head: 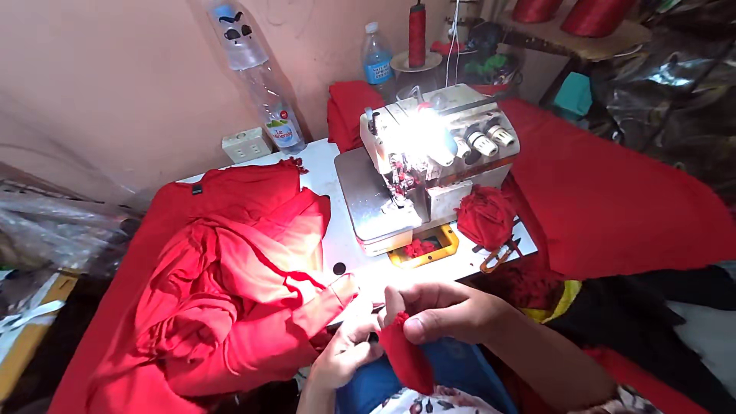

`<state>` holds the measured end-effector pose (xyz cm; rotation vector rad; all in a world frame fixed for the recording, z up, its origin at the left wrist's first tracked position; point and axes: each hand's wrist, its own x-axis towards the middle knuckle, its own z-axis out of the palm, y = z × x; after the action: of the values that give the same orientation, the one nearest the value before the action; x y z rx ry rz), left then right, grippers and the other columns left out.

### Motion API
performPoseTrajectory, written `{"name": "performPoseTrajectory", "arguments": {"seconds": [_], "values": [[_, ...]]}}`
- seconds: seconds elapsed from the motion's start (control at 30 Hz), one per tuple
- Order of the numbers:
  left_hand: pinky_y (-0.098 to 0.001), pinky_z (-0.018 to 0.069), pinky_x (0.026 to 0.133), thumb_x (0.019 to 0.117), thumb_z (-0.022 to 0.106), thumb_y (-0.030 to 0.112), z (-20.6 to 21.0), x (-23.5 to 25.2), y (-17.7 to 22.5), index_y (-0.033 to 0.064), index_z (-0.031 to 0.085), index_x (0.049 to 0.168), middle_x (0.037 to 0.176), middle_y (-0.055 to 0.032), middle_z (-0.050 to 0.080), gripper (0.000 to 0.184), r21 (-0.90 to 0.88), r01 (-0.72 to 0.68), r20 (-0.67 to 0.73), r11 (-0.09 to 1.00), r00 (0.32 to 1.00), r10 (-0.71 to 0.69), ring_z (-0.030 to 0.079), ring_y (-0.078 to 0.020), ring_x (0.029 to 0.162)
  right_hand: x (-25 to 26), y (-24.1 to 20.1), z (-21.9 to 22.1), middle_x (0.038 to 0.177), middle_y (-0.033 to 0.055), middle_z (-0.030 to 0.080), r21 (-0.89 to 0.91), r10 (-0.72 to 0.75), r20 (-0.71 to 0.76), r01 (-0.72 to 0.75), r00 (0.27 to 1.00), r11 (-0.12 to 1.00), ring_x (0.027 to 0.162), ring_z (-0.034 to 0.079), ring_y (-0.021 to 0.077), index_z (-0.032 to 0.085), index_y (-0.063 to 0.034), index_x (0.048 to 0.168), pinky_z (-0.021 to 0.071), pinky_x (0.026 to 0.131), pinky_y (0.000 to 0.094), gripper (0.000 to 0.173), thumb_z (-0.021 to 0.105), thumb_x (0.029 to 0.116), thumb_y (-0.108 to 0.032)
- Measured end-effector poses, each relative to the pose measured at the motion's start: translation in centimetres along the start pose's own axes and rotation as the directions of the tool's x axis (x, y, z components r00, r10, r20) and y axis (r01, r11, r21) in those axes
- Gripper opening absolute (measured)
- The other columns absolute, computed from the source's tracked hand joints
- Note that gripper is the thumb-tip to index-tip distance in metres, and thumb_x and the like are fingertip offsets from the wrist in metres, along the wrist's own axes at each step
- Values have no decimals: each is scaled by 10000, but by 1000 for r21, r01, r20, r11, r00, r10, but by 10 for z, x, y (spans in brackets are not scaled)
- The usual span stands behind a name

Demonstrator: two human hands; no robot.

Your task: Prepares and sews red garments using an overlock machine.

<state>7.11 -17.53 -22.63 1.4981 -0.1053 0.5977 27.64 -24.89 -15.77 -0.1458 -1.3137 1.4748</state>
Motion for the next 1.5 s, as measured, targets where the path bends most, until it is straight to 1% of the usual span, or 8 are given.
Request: {"name": "performPoseTrajectory", "arguments": {"seconds": [0.23,0.43,0.6,0.7,0.87,1.1,1.27,1.5], "values": [[-193,461,1031,950,617,513,-7,-1,8,199,656,1352,1262,104,695,511,-315,-144,-153,938,983,100,604,23,1187,7,0,-9,1162,-78,644,-103,6,-52,-12,999,995,960,629,-49,421,-91,1417,538,833,160,401,496,1023,-72],[-254,505,984,917,636,481,-29,-1,50,171,634,1383,1240,42,691,559,-111,-313,-284,943,920,272,640,-58,1112,3,20,-18,941,-130,648,-222,221,-164,-254,961,941,841,610,-89,528,-85,1179,514,765,128,163,556,1019,-107],[-107,528,822,960,664,367,-19,-12,87,203,629,1236,1026,168,711,322,337,137,-232,931,971,-58,643,103,935,-1,29,-16,870,-64,652,-391,39,-80,-67,996,918,849,595,-78,675,-15,936,493,761,109,100,658,978,-104],[-149,536,774,948,700,285,-7,-37,78,7,713,1019,891,10,724,286,531,376,-350,759,913,-208,644,57,844,-5,35,-13,889,4,677,-493,69,-105,-112,992,863,864,604,-63,701,34,945,493,783,110,171,655,982,-126],[-123,518,778,922,686,93,9,-57,60,-26,687,847,891,19,665,140,481,416,-614,772,788,-42,601,65,870,12,58,-29,836,5,669,-627,188,-272,-323,944,709,750,578,-45,703,16,972,478,700,135,174,644,969,-147],[-402,611,671,852,714,210,-25,-28,37,25,775,889,1181,-161,720,198,774,592,-621,224,780,83,745,-234,840,49,74,-42,1051,224,670,-868,299,-380,-449,875,210,1033,656,342,691,58,1041,517,917,460,271,631,984,-201],[-298,579,680,805,725,202,-40,-29,46,9,735,831,1029,-166,722,195,781,509,-556,362,830,33,709,-183,858,31,74,-36,802,113,643,-920,-57,-313,-287,948,268,740,630,194,678,-13,853,526,662,319,200,710,903,-205],[-113,516,729,834,747,67,16,-19,74,-25,608,773,794,-121,693,178,830,326,-501,453,792,348,660,-25,781,19,64,-29,809,64,675,-978,-510,-94,18,855,210,782,652,52,638,-49,868,523,737,132,120,691,930,-136]]}}
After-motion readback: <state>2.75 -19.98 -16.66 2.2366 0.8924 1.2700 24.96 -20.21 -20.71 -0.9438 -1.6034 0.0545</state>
